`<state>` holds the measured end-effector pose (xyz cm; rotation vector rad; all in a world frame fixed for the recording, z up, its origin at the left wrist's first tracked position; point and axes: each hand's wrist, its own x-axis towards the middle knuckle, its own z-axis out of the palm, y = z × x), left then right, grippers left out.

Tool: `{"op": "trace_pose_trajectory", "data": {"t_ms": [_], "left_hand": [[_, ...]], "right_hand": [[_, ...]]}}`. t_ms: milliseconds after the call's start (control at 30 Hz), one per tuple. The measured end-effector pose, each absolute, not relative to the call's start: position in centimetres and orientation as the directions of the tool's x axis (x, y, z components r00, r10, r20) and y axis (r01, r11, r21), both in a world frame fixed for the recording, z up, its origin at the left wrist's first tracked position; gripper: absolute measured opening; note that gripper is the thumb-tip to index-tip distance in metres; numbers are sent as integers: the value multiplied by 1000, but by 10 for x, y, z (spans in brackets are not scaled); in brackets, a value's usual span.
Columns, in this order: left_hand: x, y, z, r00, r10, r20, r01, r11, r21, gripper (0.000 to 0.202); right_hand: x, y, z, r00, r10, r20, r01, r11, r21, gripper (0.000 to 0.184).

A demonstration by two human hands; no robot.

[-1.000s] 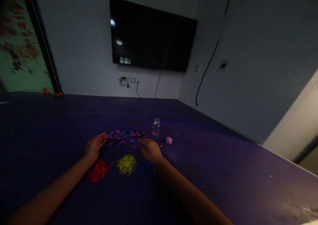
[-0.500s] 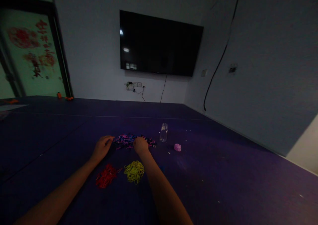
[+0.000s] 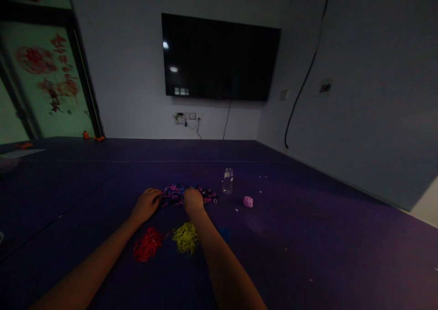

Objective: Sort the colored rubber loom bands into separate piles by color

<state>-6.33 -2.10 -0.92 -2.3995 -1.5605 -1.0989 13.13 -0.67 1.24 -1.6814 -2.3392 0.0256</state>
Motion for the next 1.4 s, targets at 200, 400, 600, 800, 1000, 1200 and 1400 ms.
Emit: {"op": "trace_pose_trajectory", "data": {"t_ms": [200,400,600,800,1000,1200,1400], "left_hand": [[-67,-19,-11,135,829,543,893,-339,297,20],[-68,-19,-12,122,838,532,886,-334,323,21],[-66,-18,-13,260,796,546,815,-485,318,31],[-66,-14,-18,280,821,498,811,-480,336,38],[-67,-12,-20,299,816,494,806,-493,328,34],[-66,-13,-18,292,825,484,810,-482,334,34],[-65,-13,-18,306,826,474,820,-481,309,34]], "right_hand": [[130,-6,10,-247,924,291,919,319,-233,25],[134,-2,4,-261,891,371,873,382,-303,34],[133,2,0,-243,898,368,875,366,-316,35],[135,-1,-3,-231,909,346,884,344,-316,28],[136,-5,-1,-249,899,359,850,381,-363,24],[133,0,-5,-340,861,378,810,472,-347,24],[133,6,-12,-424,834,352,777,535,-332,23]]}}
